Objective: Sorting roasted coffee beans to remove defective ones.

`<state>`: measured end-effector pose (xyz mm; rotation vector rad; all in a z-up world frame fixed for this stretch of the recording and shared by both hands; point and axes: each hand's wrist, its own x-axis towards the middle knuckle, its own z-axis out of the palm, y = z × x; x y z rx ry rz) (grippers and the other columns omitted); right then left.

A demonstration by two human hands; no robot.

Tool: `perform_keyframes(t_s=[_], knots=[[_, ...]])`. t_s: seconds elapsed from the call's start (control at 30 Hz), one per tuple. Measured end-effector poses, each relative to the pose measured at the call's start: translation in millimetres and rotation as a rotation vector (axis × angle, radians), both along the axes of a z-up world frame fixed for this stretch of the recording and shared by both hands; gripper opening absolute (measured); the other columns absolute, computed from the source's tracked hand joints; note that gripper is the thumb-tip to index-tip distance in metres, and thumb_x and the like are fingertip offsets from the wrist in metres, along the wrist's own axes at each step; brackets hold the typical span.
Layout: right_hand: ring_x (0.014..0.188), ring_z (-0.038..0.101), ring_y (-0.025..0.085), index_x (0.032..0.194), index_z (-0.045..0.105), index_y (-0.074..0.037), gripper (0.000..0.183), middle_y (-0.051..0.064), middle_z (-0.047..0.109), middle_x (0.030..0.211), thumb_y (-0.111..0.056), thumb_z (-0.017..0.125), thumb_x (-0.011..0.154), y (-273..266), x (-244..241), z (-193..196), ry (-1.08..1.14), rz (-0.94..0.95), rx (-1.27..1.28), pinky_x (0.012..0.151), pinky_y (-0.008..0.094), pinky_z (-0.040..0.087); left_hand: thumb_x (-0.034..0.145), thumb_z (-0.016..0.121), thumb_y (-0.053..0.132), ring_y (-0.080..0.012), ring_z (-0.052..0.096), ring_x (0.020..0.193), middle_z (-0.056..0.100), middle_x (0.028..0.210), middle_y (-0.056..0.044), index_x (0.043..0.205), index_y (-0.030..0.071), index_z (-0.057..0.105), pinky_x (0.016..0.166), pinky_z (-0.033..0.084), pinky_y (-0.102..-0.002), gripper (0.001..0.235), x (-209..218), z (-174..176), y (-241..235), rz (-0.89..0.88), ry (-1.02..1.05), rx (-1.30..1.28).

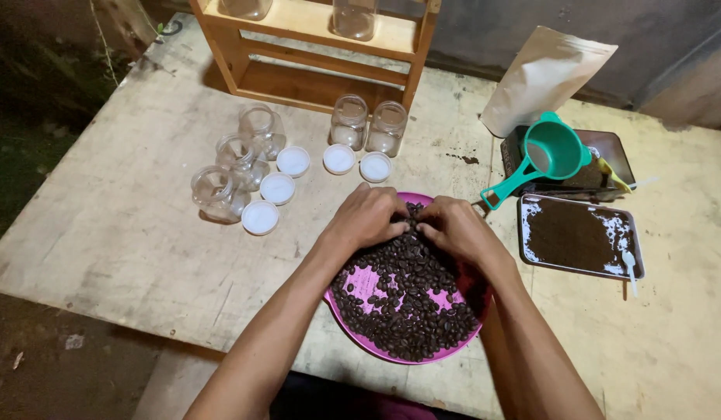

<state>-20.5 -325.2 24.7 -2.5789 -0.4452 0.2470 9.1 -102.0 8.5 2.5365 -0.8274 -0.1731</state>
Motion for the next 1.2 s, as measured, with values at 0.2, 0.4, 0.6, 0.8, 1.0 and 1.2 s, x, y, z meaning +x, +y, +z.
perform_keyframes(t_s=[0.2, 0.4, 0.6, 0.8, 1.0, 1.2], knots=[[0.094, 0.072, 0.038, 0.099, 0.079, -0.010, 0.015, 0.016, 0.071, 0.091, -0.015, 0.075, 0.084, -1, 2, -2, -0.024, 0.027, 0.018, 0.083, 0.047, 0.058, 0.087, 0.071, 0.032, -0.0320, 0.071, 0.098, 0.073, 0.091, -0.009, 0.092, 0.022, 0.079, 0.093, 0.049, -0.043, 0.014, 1, 9, -2, 0.008, 0.031, 0.024], [0.095, 0.072, 0.035, 0.099, 0.078, -0.011, 0.013, 0.014, 0.072, 0.092, -0.015, 0.074, 0.086, -2, 4, 8, -0.050, -0.003, 0.031, 0.085, 0.045, 0.058, 0.089, 0.071, 0.027, -0.0379, 0.072, 0.098, 0.075, 0.090, -0.014, 0.093, 0.018, 0.079, 0.088, 0.055, -0.047, 0.012, 2, 28, -4, 0.021, 0.092, -0.082], [0.092, 0.071, 0.037, 0.099, 0.076, -0.010, 0.013, 0.015, 0.072, 0.091, -0.019, 0.070, 0.091, 0, 8, 46, -0.112, -0.028, 0.045, 0.084, 0.048, 0.056, 0.090, 0.070, 0.022, -0.0385, 0.072, 0.100, 0.078, 0.093, -0.013, 0.094, 0.017, 0.078, 0.087, 0.058, -0.049, 0.010, 7, 56, -9, 0.058, 0.111, -0.251], [0.091, 0.072, 0.034, 0.101, 0.077, -0.013, 0.014, 0.013, 0.074, 0.090, -0.015, 0.073, 0.087, -3, 27, 45, -0.212, -0.049, 0.071, 0.083, 0.044, 0.057, 0.089, 0.069, 0.019, -0.0370, 0.073, 0.101, 0.078, 0.096, -0.012, 0.096, 0.018, 0.079, 0.088, 0.059, -0.050, 0.012, 21, 60, -4, 0.076, 0.081, -0.304], [0.087, 0.073, 0.032, 0.100, 0.079, -0.013, 0.015, 0.013, 0.073, 0.088, -0.015, 0.073, 0.087, 26, 38, 49, -0.215, -0.033, 0.128, 0.081, 0.040, 0.057, 0.085, 0.072, 0.017, -0.0390, 0.072, 0.099, 0.078, 0.094, -0.013, 0.095, 0.016, 0.080, 0.090, 0.057, -0.051, 0.013, 22, 68, 21, 0.118, -0.047, -0.241], [0.086, 0.074, 0.032, 0.100, 0.078, -0.010, 0.016, 0.014, 0.073, 0.088, -0.017, 0.072, 0.087, 78, 47, 61, -0.246, 0.043, 0.118, 0.079, 0.043, 0.058, 0.083, 0.073, 0.020, -0.0354, 0.073, 0.098, 0.079, 0.091, -0.008, 0.093, 0.019, 0.082, 0.092, 0.056, -0.050, 0.013, 19, 75, 66, 0.221, -0.115, -0.210]])
